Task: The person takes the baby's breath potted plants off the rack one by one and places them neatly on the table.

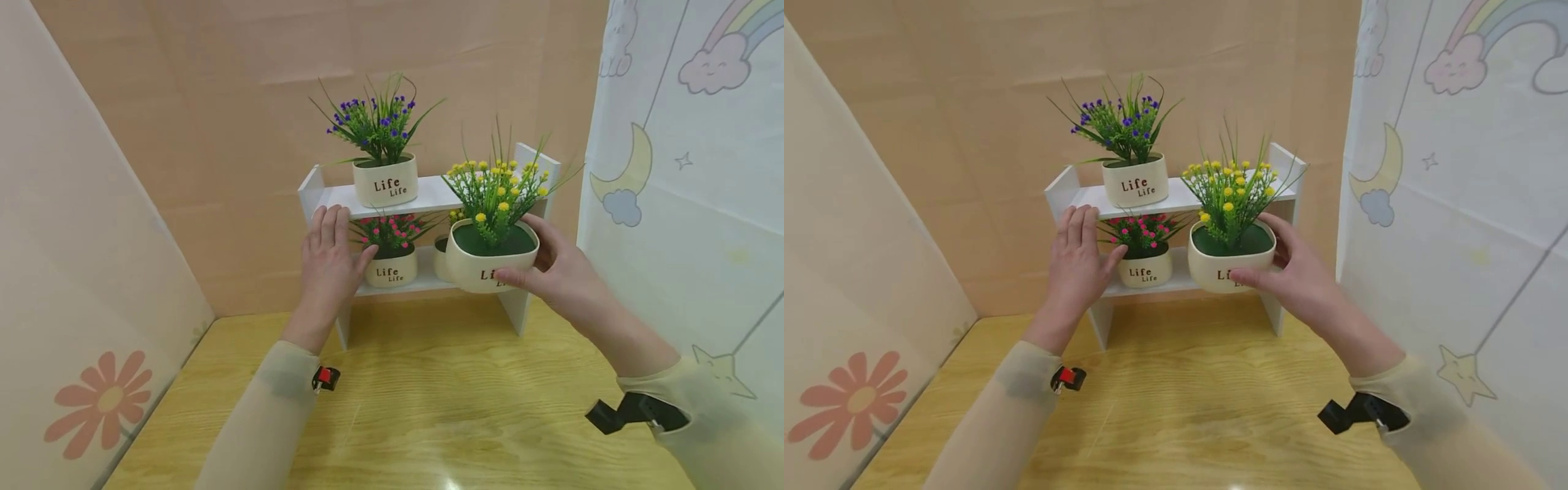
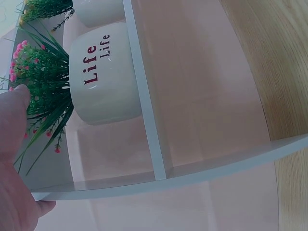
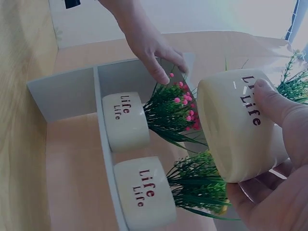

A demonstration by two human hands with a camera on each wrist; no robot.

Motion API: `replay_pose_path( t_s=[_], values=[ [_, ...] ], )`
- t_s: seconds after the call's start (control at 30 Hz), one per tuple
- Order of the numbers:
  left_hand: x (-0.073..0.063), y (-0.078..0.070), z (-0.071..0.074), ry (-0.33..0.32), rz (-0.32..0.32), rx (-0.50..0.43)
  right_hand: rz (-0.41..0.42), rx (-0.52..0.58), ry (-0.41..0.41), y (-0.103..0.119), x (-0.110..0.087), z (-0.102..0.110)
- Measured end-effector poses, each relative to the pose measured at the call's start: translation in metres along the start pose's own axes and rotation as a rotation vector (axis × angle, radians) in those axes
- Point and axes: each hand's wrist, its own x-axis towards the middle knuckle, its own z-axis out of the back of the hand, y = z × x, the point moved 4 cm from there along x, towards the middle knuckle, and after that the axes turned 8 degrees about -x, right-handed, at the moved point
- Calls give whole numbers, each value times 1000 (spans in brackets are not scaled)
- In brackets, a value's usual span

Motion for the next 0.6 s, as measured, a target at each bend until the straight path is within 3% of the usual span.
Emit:
replay_pose_path(
  t_s=[0.17, 0.37, 0.6],
  values=[
    [-1, 0, -2, 1, 7, 2, 35, -27, 0, -12, -8, -9],
    [-1, 0, -3, -3, 11, -4, -3, -63, 15, -29, -18, -17],
    [0, 1, -4, -18, 6, -5, -22, -16, 29, -51, -29, -22]
  ],
)
